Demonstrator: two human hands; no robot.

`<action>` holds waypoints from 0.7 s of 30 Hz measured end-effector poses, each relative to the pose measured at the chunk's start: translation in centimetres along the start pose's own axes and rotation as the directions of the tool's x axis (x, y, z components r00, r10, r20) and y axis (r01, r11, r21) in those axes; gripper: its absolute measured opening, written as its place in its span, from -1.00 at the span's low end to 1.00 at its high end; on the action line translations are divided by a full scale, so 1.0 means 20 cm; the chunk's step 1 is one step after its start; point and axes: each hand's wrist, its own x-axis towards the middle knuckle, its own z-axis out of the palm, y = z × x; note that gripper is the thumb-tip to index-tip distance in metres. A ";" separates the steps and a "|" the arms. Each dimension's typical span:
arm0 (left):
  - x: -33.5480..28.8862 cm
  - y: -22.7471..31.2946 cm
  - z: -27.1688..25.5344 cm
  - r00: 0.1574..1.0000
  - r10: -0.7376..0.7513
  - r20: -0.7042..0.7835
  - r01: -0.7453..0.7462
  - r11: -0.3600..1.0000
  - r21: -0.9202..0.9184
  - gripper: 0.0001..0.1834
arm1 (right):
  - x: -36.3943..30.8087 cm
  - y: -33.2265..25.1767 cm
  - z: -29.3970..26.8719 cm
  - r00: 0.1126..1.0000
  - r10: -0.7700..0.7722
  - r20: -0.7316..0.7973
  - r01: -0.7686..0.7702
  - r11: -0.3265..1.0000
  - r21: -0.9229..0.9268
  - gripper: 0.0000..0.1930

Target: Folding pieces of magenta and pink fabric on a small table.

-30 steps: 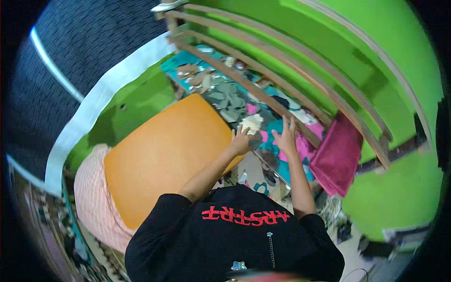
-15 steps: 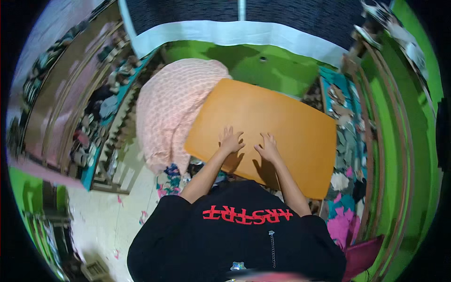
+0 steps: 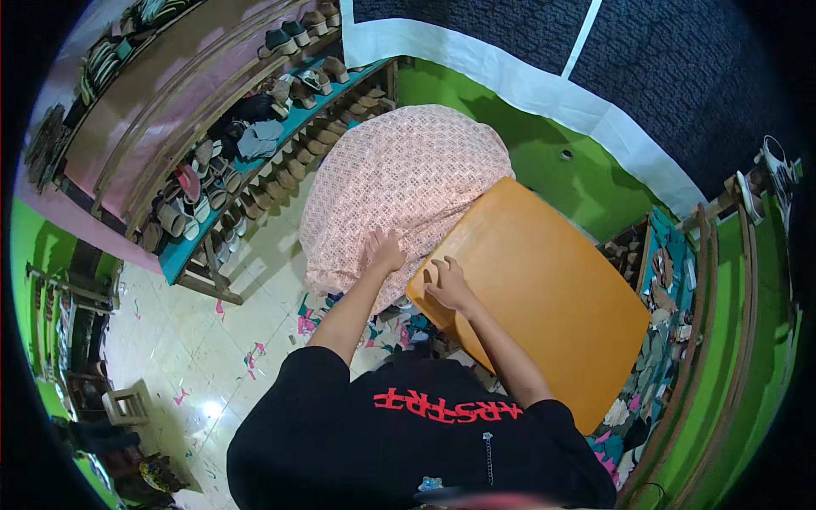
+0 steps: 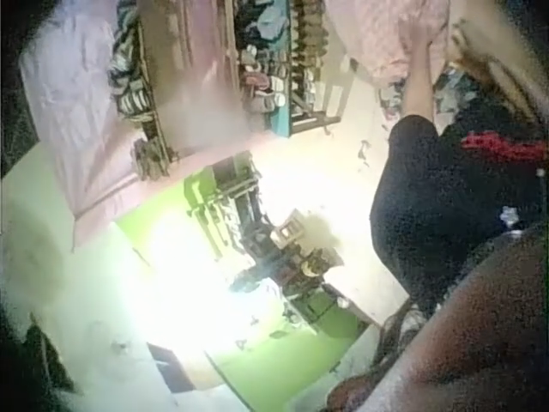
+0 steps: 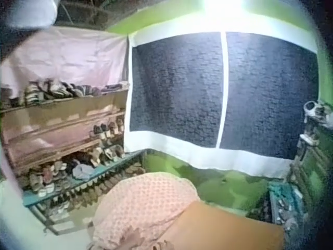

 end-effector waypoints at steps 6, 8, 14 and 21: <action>0.18 -0.01 -0.01 0.969 0.048 -0.241 -0.063 0.996 -0.057 -0.14 | 0.12 -0.04 -0.01 0.996 0.035 0.081 -0.027 0.995 -0.091 -0.35; 0.19 0.03 -0.01 0.953 0.029 -0.301 -0.009 0.998 0.066 -0.35 | 0.14 -0.03 -0.02 0.997 0.037 0.069 -0.029 0.994 -0.104 -0.36; 0.33 -0.18 0.00 0.898 0.032 -0.439 -0.100 0.986 -0.132 -0.74 | 0.16 -0.10 -0.03 0.998 -0.041 0.053 0.043 0.999 -0.032 -0.39; 0.12 -0.15 -0.25 0.765 0.109 -0.635 -0.323 0.917 -0.232 -0.79 | 0.23 0.06 -0.06 0.995 0.041 0.088 -0.036 0.998 -0.051 -0.36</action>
